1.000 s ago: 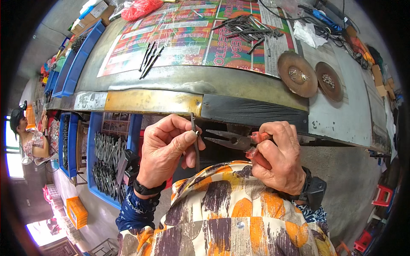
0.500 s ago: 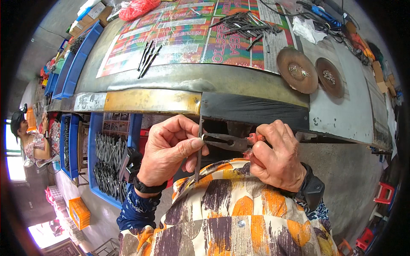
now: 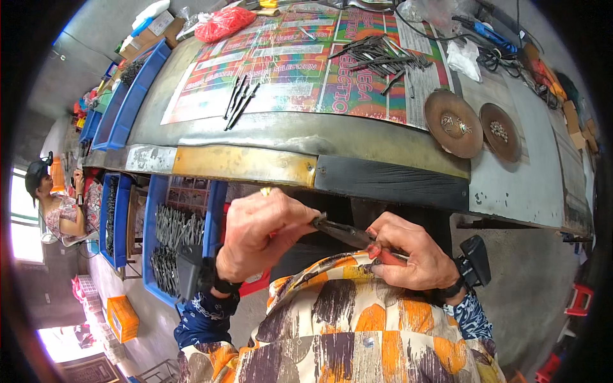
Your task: The person repeatedly picks up thin metal rods from a table, uses pliers to trim or bend the ends, and places the finished pieces into a blue bin. The process is continuous and repetitive throughout the clip.
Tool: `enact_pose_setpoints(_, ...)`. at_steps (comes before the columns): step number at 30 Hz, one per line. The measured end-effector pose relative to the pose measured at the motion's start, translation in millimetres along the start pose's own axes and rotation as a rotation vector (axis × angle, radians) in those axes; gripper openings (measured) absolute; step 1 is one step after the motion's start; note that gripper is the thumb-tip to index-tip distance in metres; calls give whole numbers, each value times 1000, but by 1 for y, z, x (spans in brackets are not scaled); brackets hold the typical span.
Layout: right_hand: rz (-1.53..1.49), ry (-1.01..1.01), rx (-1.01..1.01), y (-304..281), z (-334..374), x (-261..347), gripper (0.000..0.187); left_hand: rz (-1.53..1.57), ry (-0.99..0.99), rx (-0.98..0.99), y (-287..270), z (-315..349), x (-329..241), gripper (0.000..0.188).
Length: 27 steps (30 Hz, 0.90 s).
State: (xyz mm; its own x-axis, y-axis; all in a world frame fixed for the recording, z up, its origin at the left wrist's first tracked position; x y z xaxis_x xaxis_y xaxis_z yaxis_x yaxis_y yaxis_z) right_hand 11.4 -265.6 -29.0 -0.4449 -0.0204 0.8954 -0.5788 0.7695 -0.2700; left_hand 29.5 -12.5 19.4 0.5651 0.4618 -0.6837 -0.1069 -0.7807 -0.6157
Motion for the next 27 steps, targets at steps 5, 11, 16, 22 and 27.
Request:
enact_pose_setpoints(5, 276, -61, -115, -12, 1, 13, 23, -121, -272, -175, -27, -22, 41, 14)
enact_pose_setpoints(11, 421, -71, -133, -13, 0, 13, 26, -270, -438, -332, -64, -60, 113, 10)
enact_pose_setpoints(16, 433, -66, -128, -16, -1, 11, 24, -580, -338, -356, -65, -73, 149, 15)
enact_pose_setpoints(22, 414, -51, -88, -20, -2, 11, 23, -736, -349, -354, -76, -83, 184, 16)
enact_pose_setpoints(27, 394, -57, -85, -20, -1, 8, 23, -860, -339, -407, -78, -93, 204, 14)
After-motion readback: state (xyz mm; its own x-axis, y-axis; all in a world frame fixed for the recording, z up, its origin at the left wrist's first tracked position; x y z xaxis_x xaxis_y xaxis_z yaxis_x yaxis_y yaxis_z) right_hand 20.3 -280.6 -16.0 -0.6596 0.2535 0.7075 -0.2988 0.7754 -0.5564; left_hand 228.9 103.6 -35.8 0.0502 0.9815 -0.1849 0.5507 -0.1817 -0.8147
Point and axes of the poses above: each hand's wrist, its own z-axis away from the middle knuckle, its own y-axis out of the palm, x = y × z, the point moved 2 cm from there along -z, towards the middle knuckle, and after that the axes turned 9 degrees about -y, right-handed, at the moved point
